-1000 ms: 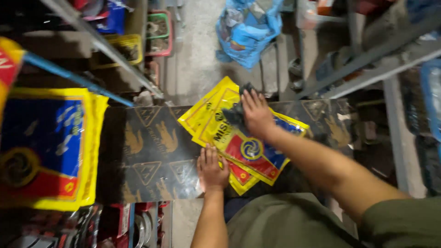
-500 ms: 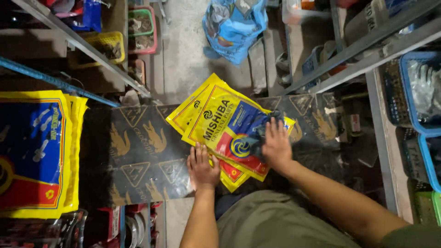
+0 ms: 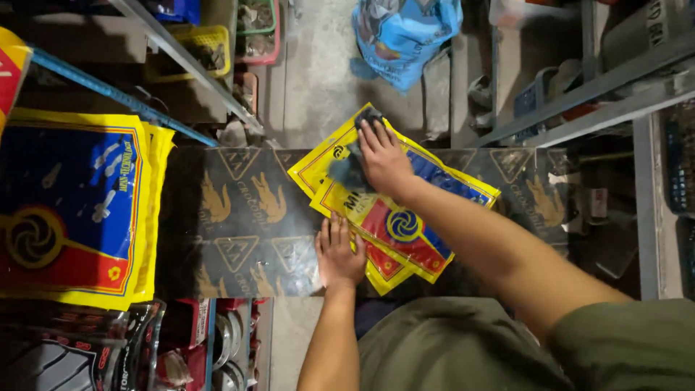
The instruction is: Cleaning dust off motorcycle parts packaging using a cloth.
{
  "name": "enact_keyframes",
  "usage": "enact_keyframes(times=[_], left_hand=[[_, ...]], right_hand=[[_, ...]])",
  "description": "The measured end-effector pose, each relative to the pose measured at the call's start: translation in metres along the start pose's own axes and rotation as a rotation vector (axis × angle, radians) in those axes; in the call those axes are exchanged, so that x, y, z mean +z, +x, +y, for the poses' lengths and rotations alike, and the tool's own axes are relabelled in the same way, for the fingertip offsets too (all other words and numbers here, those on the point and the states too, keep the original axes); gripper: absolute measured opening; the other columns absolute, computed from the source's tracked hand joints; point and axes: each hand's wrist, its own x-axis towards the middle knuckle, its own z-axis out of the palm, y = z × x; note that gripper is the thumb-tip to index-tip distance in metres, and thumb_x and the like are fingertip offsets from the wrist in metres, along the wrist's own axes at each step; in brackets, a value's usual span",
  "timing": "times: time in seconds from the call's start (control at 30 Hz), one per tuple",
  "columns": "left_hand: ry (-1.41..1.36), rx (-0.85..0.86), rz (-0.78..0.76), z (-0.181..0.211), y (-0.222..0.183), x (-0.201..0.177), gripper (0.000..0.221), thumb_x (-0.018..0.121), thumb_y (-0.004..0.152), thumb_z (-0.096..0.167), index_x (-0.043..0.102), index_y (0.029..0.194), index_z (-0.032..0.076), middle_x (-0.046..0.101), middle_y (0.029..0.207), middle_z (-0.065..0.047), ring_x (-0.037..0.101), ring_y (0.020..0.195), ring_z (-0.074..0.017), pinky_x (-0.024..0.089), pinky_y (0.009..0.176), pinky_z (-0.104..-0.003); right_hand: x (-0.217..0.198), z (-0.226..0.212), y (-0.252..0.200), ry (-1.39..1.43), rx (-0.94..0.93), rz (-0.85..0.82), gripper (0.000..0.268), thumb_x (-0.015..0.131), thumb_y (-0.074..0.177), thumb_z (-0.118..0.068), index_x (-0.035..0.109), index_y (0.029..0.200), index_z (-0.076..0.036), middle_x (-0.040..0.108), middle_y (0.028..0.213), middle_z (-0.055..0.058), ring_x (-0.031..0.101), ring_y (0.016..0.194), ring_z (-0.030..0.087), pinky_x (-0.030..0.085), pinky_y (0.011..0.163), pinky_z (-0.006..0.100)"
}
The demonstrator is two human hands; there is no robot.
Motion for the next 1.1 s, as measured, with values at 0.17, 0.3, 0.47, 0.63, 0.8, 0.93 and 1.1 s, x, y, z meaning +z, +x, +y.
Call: enact_keyframes(times=[0.17,0.3,0.47,0.63,0.8,0.93,1.1], left_hand=[[0.025,-0.01,-0.091,-0.019,-0.019,0.032,0.048,0.056,0.083,0.047,0.065,0.121,0.019,0.063,0.13,-0.004,0.059,0.125,-0.0294,0.043,0.109,-0.05],[0.015,-0.033,-0.14,-0.025,-0.029,0.05,0.04,0.058,0.078,0.052,0.068,0.102,0.022,0.067,0.115,-0.004,0.061,0.116,-0.0341,0.045,0.103,-0.056],[-0.006,0.026,-0.005,0.001,0.002,-0.012,0.05,0.061,0.081,0.038,0.066,0.126,0.015,0.062,0.141,-0.007,0.057,0.133,-0.0308,0.044,0.109,-0.048],[0.015,0.05,0.062,0.003,0.005,-0.01,0.054,0.061,0.082,0.038,0.065,0.132,0.016,0.06,0.147,-0.007,0.057,0.133,-0.0293,0.045,0.108,-0.046],[0.015,0.055,0.095,0.004,0.006,-0.01,0.051,0.062,0.082,0.037,0.067,0.129,0.017,0.063,0.144,-0.006,0.058,0.133,-0.0296,0.046,0.107,-0.046],[0.035,0.062,0.076,0.0,0.001,-0.001,0.052,0.061,0.082,0.038,0.066,0.13,0.018,0.062,0.144,-0.005,0.057,0.134,-0.0295,0.045,0.107,-0.047],[0.011,0.06,0.046,0.0,0.002,-0.005,0.05,0.062,0.083,0.035,0.065,0.129,0.016,0.061,0.145,-0.008,0.057,0.134,-0.032,0.046,0.107,-0.049]], right_hand=[[0.005,-0.068,-0.013,0.289,-0.09,0.047,0.053,0.056,0.09,-0.021,0.06,0.136,0.006,0.057,0.142,0.028,0.057,0.126,0.049,0.047,0.097,0.054],[-0.041,-0.068,-0.019,0.503,-0.374,0.042,0.046,0.049,0.1,-0.028,0.061,0.136,-0.002,0.06,0.144,0.019,0.059,0.129,0.041,0.044,0.105,0.05],[-0.048,0.013,-0.037,0.103,-0.205,-0.011,0.047,0.05,0.099,-0.025,0.059,0.139,-0.003,0.058,0.147,0.017,0.057,0.134,0.035,0.042,0.11,0.045],[-0.097,0.016,-0.122,-0.095,0.153,-0.131,0.054,0.054,0.097,-0.036,0.059,0.141,-0.005,0.049,0.159,0.014,0.051,0.139,0.036,0.036,0.111,0.05],[-0.15,-0.02,-0.206,0.01,0.389,-0.299,0.069,0.056,0.097,-0.046,0.053,0.144,0.005,0.047,0.155,0.028,0.051,0.135,0.049,0.041,0.105,0.058],[-0.139,-0.023,-0.183,-0.037,0.364,-0.229,0.067,0.057,0.097,-0.047,0.058,0.136,0.008,0.05,0.15,0.031,0.054,0.128,0.052,0.042,0.103,0.058],[-0.09,-0.032,-0.105,-0.052,0.212,-0.143,0.067,0.071,0.082,-0.039,0.06,0.135,0.001,0.05,0.151,0.026,0.056,0.127,0.049,0.04,0.103,0.054]])
